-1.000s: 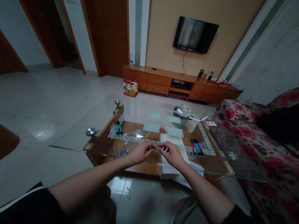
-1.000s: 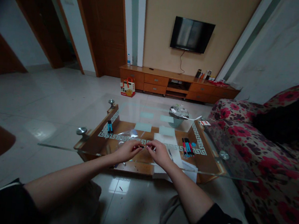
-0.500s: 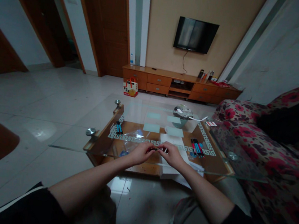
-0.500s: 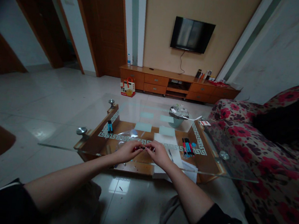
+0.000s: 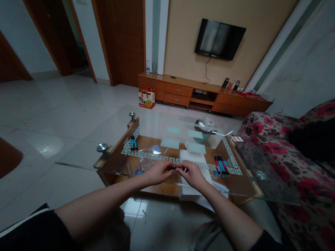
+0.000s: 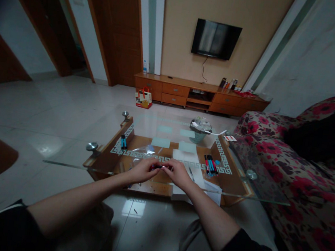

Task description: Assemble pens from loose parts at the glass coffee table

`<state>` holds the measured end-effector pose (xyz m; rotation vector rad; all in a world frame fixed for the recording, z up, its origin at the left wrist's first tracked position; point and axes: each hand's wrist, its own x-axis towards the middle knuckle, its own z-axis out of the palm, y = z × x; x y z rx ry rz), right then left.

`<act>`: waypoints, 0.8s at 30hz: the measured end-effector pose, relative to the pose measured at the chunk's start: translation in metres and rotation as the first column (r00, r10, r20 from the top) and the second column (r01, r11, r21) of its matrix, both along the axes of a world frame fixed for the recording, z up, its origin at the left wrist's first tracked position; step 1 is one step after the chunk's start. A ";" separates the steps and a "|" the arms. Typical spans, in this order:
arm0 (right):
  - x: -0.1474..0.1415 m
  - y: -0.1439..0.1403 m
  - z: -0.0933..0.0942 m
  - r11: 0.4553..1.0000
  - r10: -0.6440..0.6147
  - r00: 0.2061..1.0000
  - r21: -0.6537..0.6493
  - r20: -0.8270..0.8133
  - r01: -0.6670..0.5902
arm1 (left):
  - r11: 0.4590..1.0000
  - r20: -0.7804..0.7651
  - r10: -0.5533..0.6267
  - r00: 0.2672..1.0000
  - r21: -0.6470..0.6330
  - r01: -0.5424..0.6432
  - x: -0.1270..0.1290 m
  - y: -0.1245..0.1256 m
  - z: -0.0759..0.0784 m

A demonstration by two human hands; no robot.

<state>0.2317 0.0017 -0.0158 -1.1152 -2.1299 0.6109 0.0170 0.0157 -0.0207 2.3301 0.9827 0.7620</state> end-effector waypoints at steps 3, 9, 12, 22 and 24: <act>0.000 0.000 0.000 1.000 -0.005 1.000 -0.005 0.003 0.005 | 1.000 -0.001 -0.012 1.000 -0.002 0.012 0.000 0.000 0.001; -0.001 0.001 -0.001 0.999 -0.051 0.998 -0.019 0.024 0.051 | 0.999 -0.004 -0.050 0.999 0.004 0.050 -0.001 -0.002 0.005; -0.001 0.001 -0.002 0.998 -0.061 0.997 -0.028 0.056 0.063 | 0.998 -0.019 -0.056 0.998 0.005 0.056 -0.001 -0.004 0.007; -0.001 -0.001 0.003 0.998 -0.057 0.998 -0.026 0.030 0.057 | 0.999 0.002 -0.028 1.000 -0.031 0.028 0.001 -0.002 0.003; -0.002 -0.002 0.002 0.997 -0.065 0.998 -0.031 0.004 0.065 | 1.000 -0.008 0.008 1.000 -0.028 -0.008 0.000 -0.001 0.002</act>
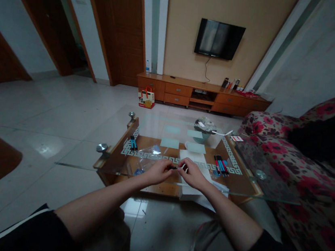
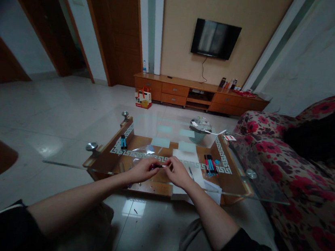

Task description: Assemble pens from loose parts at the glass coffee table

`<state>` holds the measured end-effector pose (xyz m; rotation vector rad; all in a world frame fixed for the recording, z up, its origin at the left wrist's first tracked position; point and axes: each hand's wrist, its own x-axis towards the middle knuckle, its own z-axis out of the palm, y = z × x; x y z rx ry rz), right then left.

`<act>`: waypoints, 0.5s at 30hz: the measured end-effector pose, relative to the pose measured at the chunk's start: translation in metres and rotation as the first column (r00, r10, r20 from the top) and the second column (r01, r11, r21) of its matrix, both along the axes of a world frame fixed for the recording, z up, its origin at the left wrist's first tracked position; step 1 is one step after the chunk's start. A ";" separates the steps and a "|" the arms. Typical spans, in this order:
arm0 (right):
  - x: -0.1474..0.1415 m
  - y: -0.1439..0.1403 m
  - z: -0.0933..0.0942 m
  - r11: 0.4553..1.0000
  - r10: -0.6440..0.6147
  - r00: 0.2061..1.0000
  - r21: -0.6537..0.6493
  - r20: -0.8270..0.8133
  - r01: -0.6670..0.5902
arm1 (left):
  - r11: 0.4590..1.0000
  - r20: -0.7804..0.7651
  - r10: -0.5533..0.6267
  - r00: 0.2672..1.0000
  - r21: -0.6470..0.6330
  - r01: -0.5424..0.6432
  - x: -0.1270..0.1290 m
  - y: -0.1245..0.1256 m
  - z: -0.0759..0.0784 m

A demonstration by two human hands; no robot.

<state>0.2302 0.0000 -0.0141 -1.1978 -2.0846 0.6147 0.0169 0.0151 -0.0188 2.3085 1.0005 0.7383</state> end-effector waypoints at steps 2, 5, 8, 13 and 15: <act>0.000 -0.001 -0.001 1.000 0.004 1.000 -0.009 -0.009 -0.004 | 1.000 -0.003 0.012 1.000 0.007 -0.012 -0.001 0.001 -0.001; 0.000 0.000 -0.002 1.000 0.022 1.000 -0.004 -0.002 -0.022 | 1.000 -0.007 0.008 1.000 0.013 -0.008 -0.001 0.000 -0.001; 0.001 0.001 -0.002 0.999 0.034 0.999 0.017 0.024 -0.034 | 1.000 -0.001 -0.015 1.000 0.016 0.015 -0.001 -0.001 0.000; 0.001 0.002 -0.001 0.999 0.040 0.996 0.021 0.075 -0.042 | 0.999 -0.003 -0.033 0.999 -0.002 0.033 0.001 -0.001 -0.001; 0.001 0.001 -0.001 0.999 0.033 0.998 0.010 0.062 -0.034 | 1.000 0.002 -0.023 1.000 -0.008 0.023 0.001 0.000 -0.001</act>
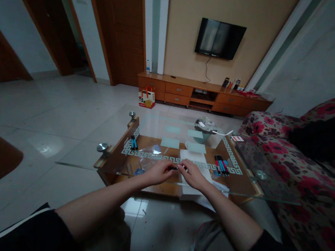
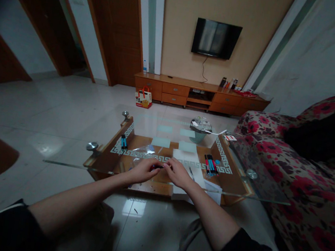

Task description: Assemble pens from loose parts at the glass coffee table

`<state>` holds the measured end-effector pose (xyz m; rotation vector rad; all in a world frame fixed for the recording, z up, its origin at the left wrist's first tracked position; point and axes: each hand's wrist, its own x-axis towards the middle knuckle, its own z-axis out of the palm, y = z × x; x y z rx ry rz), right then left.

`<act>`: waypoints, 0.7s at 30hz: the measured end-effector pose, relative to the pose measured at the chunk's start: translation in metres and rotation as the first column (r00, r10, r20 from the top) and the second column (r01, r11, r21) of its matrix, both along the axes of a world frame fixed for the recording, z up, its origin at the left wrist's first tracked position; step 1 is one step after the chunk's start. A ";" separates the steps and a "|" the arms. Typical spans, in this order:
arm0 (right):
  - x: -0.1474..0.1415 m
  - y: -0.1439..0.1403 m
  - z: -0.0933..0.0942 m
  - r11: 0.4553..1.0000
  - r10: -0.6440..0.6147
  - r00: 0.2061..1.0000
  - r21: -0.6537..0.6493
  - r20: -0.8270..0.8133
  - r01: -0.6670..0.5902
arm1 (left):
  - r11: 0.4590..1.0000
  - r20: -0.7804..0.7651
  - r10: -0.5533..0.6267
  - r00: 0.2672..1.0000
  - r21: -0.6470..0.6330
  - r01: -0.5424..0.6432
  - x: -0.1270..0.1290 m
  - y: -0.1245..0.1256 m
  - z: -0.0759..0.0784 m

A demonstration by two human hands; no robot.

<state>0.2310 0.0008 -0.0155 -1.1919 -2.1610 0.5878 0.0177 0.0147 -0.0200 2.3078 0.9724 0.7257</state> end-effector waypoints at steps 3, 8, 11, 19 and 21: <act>-0.001 -0.001 0.000 1.000 0.009 1.000 0.004 0.004 -0.009 | 1.000 0.004 -0.004 1.000 0.001 0.004 0.000 0.000 -0.001; -0.003 0.002 0.000 0.999 0.030 0.998 0.044 0.053 -0.032 | 0.999 0.007 -0.035 0.999 0.006 0.035 0.002 -0.003 0.003; -0.002 0.003 -0.001 0.999 0.026 0.998 0.021 0.065 -0.027 | 0.998 0.000 -0.057 0.998 -0.006 0.057 0.004 -0.005 0.005; -0.002 0.000 -0.001 1.000 -0.022 0.999 -0.002 0.041 0.023 | 0.999 -0.015 -0.052 0.999 -0.006 0.052 0.005 -0.004 0.007; -0.003 0.000 0.002 1.000 -0.016 0.999 -0.006 0.048 0.016 | 1.000 -0.018 -0.023 1.000 0.012 0.023 0.005 -0.005 0.007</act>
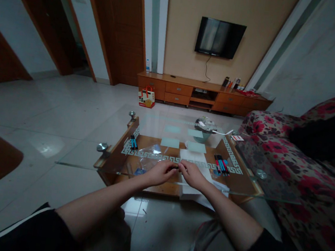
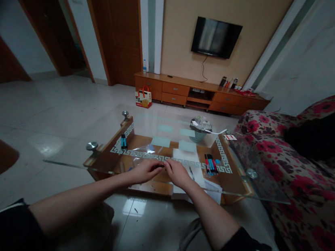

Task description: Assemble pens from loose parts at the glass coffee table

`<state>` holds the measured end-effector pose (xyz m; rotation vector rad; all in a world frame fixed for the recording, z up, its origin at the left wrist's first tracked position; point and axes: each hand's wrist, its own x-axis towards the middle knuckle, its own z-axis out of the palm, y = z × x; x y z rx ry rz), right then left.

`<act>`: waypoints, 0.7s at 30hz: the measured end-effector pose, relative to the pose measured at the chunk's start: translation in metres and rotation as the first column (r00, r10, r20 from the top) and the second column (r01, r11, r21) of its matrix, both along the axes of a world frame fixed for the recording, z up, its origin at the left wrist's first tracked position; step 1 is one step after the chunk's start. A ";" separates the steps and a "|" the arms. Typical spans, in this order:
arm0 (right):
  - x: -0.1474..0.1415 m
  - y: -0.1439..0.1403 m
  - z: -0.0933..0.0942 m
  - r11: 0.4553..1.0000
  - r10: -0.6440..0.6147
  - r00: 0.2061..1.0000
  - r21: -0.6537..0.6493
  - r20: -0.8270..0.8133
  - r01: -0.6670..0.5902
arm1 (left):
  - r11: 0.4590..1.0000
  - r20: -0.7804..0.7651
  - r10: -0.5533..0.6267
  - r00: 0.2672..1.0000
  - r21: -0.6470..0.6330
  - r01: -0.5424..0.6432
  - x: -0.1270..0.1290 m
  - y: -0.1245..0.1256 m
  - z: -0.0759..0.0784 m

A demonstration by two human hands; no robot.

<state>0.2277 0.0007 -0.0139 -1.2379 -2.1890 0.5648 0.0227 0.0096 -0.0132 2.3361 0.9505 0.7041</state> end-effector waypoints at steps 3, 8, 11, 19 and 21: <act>-0.001 0.000 0.003 1.000 -0.007 1.000 -0.015 0.010 0.007 | 1.000 -0.005 0.027 1.000 0.015 -0.027 0.000 -0.001 -0.001; 0.001 -0.002 0.003 0.998 -0.029 0.999 -0.049 -0.030 0.028 | 1.000 0.023 -0.023 0.999 0.013 0.022 -0.001 0.000 -0.005; 0.000 -0.003 0.001 0.995 -0.037 0.991 -0.099 -0.131 0.024 | 0.999 0.034 -0.035 0.999 0.007 0.034 -0.002 0.001 -0.006; 0.001 0.012 -0.010 0.953 -0.268 0.805 -0.271 -0.530 0.139 | 0.999 0.000 -0.041 0.999 -0.026 0.041 -0.004 0.001 -0.004; 0.004 0.016 -0.013 0.930 -0.348 0.721 -0.319 -0.600 0.184 | 0.996 -0.002 -0.083 0.997 -0.045 0.083 -0.004 -0.001 -0.002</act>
